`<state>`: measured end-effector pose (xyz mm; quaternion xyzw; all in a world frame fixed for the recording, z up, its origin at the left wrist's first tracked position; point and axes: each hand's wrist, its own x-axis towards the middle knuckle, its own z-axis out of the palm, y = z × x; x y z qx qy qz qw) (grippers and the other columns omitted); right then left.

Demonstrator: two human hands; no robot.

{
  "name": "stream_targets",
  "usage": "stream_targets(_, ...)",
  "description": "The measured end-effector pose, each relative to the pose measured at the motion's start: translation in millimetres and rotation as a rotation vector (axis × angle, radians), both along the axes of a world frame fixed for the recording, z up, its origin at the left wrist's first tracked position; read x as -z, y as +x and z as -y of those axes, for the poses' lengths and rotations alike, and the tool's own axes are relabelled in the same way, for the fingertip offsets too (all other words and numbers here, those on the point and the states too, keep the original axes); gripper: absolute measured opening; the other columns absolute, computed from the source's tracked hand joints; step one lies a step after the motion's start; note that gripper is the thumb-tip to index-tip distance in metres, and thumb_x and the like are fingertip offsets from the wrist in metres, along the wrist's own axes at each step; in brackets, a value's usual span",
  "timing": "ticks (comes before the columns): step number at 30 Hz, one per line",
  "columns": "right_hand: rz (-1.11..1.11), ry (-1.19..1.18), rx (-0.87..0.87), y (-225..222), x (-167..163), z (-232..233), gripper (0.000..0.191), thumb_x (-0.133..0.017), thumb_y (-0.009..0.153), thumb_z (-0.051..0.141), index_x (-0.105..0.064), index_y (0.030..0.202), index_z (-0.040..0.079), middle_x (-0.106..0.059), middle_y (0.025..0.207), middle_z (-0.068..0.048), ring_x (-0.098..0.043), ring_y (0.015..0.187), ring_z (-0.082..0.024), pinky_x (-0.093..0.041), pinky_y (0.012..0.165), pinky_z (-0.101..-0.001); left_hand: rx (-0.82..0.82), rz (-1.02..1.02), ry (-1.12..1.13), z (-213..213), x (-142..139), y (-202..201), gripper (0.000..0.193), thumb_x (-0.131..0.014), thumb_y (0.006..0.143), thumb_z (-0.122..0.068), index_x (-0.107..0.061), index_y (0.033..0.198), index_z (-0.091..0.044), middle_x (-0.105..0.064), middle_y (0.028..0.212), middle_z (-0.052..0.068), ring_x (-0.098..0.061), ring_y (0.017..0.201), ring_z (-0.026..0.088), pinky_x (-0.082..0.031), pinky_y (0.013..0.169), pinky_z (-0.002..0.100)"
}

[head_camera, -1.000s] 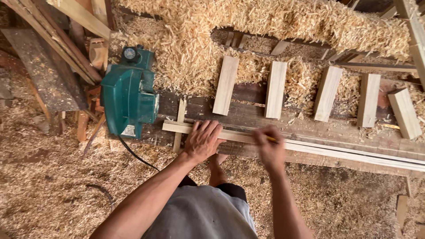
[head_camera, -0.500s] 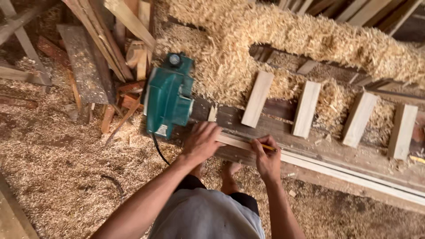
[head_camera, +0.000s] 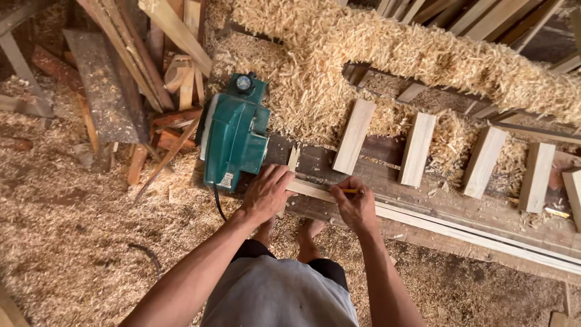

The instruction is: The person marks thin wooden strips with a pencil along a workbench, then hammers nails into the strips to fasten them, taking nails from a small box. They handle and align the strips on the bench and use a hammer to drive nails at intervals along the wood.

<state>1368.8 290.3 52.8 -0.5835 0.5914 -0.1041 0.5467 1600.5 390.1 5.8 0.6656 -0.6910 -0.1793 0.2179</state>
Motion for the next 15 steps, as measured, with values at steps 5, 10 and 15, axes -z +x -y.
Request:
stream_targets(5,-0.109,0.015,-0.051,0.7,-0.8,3.9,0.017,-0.070,0.093,0.023,-0.068,0.088,0.007,-0.076,0.085,-0.009,-0.065,0.067,-0.015,-0.057,0.057,-0.0317,0.001,0.062,-0.035,-0.4,1.5,-0.5,0.044,-0.077,0.081,-0.012,-0.061,0.120,-0.001,-0.059,0.120,0.011,-0.056,0.111,0.026,-0.048,0.102,0.037)
stream_targets(10,-0.128,0.052,-0.037,3.6,3.0,0.5,0.016,-0.070,0.094,0.023,-0.068,0.088,0.008,-0.076,0.086,-0.009,-0.065,0.066,-0.015,-0.057,0.056,-0.0316,0.010,0.054,-0.050,-2.8,1.9,-0.5,0.043,-0.078,0.082,-0.013,-0.060,0.119,-0.001,-0.059,0.119,0.011,-0.056,0.110,0.026,-0.048,0.102,0.037)
stream_targets(15,0.120,-0.442,0.358,-7.7,-1.8,-33.5,0.013,-0.064,0.099,0.017,-0.066,0.091,0.007,-0.075,0.089,-0.008,-0.069,0.073,-0.008,-0.060,0.059,-0.0266,0.010,-0.066,-0.016,-1.1,-14.8,1.3,0.041,-0.080,0.082,-0.019,-0.061,0.116,-0.004,-0.060,0.118,0.012,-0.055,0.112,0.031,-0.048,0.097,0.042)
